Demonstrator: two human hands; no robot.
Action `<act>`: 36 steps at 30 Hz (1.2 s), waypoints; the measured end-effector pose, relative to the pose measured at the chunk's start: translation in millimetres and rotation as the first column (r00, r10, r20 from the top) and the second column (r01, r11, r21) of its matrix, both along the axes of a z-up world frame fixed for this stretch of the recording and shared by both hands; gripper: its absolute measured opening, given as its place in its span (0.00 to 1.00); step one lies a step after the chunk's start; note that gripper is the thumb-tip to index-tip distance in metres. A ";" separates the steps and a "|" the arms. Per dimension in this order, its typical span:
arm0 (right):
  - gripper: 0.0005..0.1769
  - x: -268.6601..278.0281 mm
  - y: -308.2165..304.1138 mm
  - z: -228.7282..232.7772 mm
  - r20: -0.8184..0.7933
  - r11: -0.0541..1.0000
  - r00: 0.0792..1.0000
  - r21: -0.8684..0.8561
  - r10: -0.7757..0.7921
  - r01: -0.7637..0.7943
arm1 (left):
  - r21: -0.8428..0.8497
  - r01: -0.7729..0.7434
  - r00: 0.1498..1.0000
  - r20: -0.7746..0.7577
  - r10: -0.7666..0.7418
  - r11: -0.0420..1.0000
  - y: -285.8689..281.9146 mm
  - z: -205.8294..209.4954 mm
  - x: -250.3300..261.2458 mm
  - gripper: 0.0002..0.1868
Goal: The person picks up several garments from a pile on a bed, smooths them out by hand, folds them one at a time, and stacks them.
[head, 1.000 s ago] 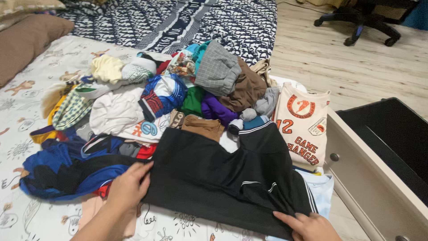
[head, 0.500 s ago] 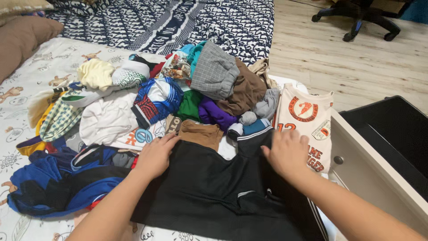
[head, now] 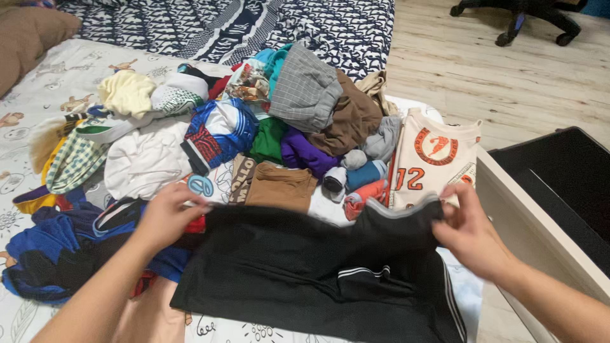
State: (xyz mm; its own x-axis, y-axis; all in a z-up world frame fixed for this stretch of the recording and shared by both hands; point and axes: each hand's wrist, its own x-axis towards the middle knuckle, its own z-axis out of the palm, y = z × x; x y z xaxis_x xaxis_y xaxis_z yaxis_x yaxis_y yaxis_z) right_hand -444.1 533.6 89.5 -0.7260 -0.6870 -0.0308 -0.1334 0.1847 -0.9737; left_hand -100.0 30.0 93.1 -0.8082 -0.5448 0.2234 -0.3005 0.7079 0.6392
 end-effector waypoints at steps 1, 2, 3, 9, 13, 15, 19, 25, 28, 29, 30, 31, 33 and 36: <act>0.26 3.7 11.6 -1.0 -0.031 1.000 1.000 0.022 0.000 0.000 | 0.030 -0.005 0.999 0.038 0.004 1.000 0.1 1.9 15.8 0.08; 0.20 11.4 19.1 -3.0 -0.057 0.993 0.996 0.096 0.074 -0.068 | 0.060 -0.012 0.997 0.075 0.008 0.998 2.5 1.5 30.1 0.08; 0.15 26.3 26.0 -5.5 -0.079 0.977 0.986 0.167 0.146 -0.132 | 0.121 -0.016 0.991 0.134 -0.001 0.993 5.7 -2.0 39.7 0.08; 0.14 110.1 9.3 -7.3 0.134 0.609 0.979 0.768 0.152 -0.199 | -0.058 0.106 0.893 0.445 -0.070 0.993 25.6 -39.7 75.4 0.14; 0.18 136.1 -14.5 13.5 -0.405 0.501 0.779 0.855 0.479 0.136 | 0.029 -0.357 0.847 0.432 0.311 0.934 56.3 -62.4 52.2 0.37; 0.26 150.5 -22.1 19.0 -0.559 0.509 0.644 0.810 0.522 0.291 | 0.075 -0.451 0.824 0.419 0.382 0.890 64.9 -63.8 47.2 0.44; 0.30 156.3 -28.0 7.7 -0.796 0.825 0.252 0.565 0.550 -0.018 | 0.304 -0.487 0.834 0.439 0.334 0.818 74.4 -67.7 45.3 0.39; 0.35 164.3 -37.3 -0.3 -0.473 0.487 0.526 0.865 0.707 0.123 | 0.709 -0.271 0.934 0.031 0.355 0.651 70.6 -59.8 66.9 0.25; 0.35 164.1 -36.6 -4.1 -0.613 0.616 0.461 0.770 0.642 0.166 | 0.777 -0.303 0.921 0.091 0.378 0.552 78.8 -44.5 65.9 0.23; 0.34 165.5 -32.3 -9.0 -0.752 0.751 0.356 0.637 0.555 0.174 | 0.787 -0.346 0.909 0.147 0.389 0.511 83.6 -36.5 69.5 0.24; 0.33 165.8 -28.8 -15.4 -0.865 0.862 0.250 0.481 0.435 0.163 | 0.837 -0.315 0.921 0.156 0.357 0.447 85.7 -26.0 71.8 0.23; 0.32 163.9 -26.6 -21.9 -0.877 0.884 0.209 0.459 0.434 0.089 | 0.881 -0.284 0.933 0.161 0.323 0.380 86.8 -14.1 71.5 0.24; 0.29 160.5 -22.6 -32.4 -0.899 0.908 0.129 0.415 0.419 -0.059 | 0.916 -0.248 0.947 0.161 0.278 0.316 91.3 11.2 70.7 0.25; 0.33 157.0 -27.2 -31.4 -0.663 0.716 0.296 0.686 0.688 -0.128 | 0.915 -0.185 0.967 0.105 0.232 0.358 107.3 44.0 61.2 0.26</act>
State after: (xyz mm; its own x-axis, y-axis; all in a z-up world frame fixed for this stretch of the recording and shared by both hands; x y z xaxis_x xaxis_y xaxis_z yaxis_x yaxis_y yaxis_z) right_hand -287.1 506.4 58.2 -0.1557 -0.9878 0.0009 -0.9849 0.1552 -0.0767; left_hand -38.8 137.3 137.2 -0.6419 -0.5844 -0.4964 -0.3099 -0.3943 0.8651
